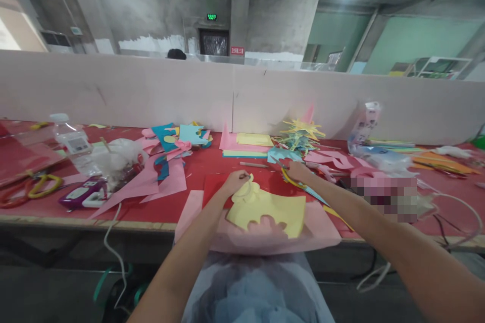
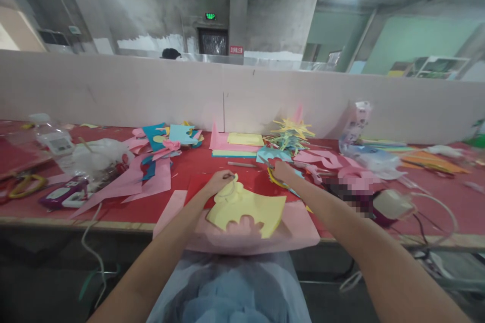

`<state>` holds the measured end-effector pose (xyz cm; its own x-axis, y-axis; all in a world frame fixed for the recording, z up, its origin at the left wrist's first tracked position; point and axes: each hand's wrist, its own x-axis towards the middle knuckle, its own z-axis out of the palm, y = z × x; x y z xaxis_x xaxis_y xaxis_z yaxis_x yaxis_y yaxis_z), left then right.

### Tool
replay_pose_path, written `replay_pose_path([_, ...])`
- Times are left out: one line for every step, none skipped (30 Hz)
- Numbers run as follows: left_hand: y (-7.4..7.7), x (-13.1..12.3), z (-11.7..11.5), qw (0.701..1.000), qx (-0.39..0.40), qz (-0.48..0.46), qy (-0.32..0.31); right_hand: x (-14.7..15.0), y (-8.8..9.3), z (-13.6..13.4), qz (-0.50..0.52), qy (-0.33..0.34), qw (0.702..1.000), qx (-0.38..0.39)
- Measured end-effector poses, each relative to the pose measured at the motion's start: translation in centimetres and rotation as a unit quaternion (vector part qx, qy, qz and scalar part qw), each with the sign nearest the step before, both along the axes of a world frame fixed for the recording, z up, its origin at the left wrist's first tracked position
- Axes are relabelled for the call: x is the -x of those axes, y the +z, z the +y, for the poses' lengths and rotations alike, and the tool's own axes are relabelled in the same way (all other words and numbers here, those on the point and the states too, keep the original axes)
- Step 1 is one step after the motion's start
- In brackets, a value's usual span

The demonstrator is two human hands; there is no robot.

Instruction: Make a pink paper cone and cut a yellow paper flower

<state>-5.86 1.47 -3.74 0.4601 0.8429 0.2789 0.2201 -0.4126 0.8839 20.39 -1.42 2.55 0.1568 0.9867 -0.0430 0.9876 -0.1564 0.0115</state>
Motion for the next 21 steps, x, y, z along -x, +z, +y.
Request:
replay_pose_path([0.0,0.0,0.0,1.000,-0.001,0.000,-0.001,-0.2,0.2,0.3,0.011,0.008,1.000,0.026])
replay_pose_path([0.1,0.0,0.0,1.000,-0.002,0.000,-0.001,-0.5,0.6,0.7,0.024,0.016,0.998,0.054])
replay_pose_path([0.1,0.1,-0.1,1.000,-0.003,0.001,0.000,-0.8,1.1,1.0,0.039,0.023,0.995,0.085])
replay_pose_path([0.2,0.1,-0.2,1.000,-0.002,0.001,0.001,-1.1,1.7,1.5,0.055,0.026,0.991,0.117])
replay_pose_path([0.3,0.1,-0.2,1.000,-0.002,0.001,0.002,-1.3,2.4,1.9,0.072,0.027,0.986,0.150])
replay_pose_path([0.4,0.1,-0.3,1.000,0.000,0.001,0.003,-1.5,3.2,2.4,0.086,0.023,0.980,0.176])
replay_pose_path([0.5,0.1,-0.4,1.000,0.000,0.000,0.004,-1.6,4.1,2.8,0.097,0.019,0.976,0.195])
replay_pose_path([0.5,0.2,-0.4,1.000,-0.001,0.000,0.006,-1.6,4.9,3.2,0.104,0.014,0.972,0.208])
replay_pose_path([0.5,0.2,-0.4,1.000,-0.002,0.000,0.007,-1.4,5.6,3.6,0.114,0.012,0.969,0.220])
replay_pose_path([0.4,0.2,-0.4,1.000,-0.004,0.000,0.007,-1.0,6.3,3.9,0.129,0.014,0.964,0.233])
replay_pose_path([0.4,0.2,-0.3,1.000,-0.005,-0.001,0.007,-0.5,6.9,4.1,0.147,0.021,0.957,0.248])
replay_pose_path([0.3,0.2,-0.2,1.000,-0.005,-0.003,0.006,0.2,7.3,4.2,0.169,0.030,0.949,0.264])
replay_pose_path([0.2,0.2,-0.1,1.000,-0.005,-0.004,0.003,1.0,7.5,4.2,0.191,0.039,0.940,0.279])
replay_pose_path([0.2,0.2,0.0,1.000,-0.004,-0.006,0.001,1.8,7.5,4.3,0.212,0.047,0.932,0.290])
replay_pose_path([0.2,0.1,0.2,1.000,-0.004,-0.008,0.000,2.7,7.3,4.3,0.232,0.052,0.926,0.293])
replay_pose_path([0.2,0.1,0.3,1.000,-0.005,-0.009,-0.001,3.6,6.9,4.3,0.248,0.056,0.923,0.288])
replay_pose_path([0.2,0.1,0.4,1.000,-0.006,-0.010,0.000,4.4,6.3,4.3,0.263,0.056,0.922,0.278])
replay_pose_path([0.2,0.1,0.4,1.000,-0.007,-0.010,0.001,5.2,5.6,4.4,0.274,0.056,0.925,0.258])
replay_pose_path([0.2,0.1,0.4,1.000,-0.006,-0.010,0.002,6.0,4.7,4.4,0.284,0.055,0.929,0.231])
replay_pose_path([0.3,0.1,0.4,1.000,-0.004,-0.011,0.003,6.7,3.7,4.5,0.295,0.056,0.934,0.194])
replay_pose_path([0.3,0.1,0.4,1.000,0.000,-0.011,0.003,7.5,2.7,4.5,0.309,0.060,0.938,0.147])
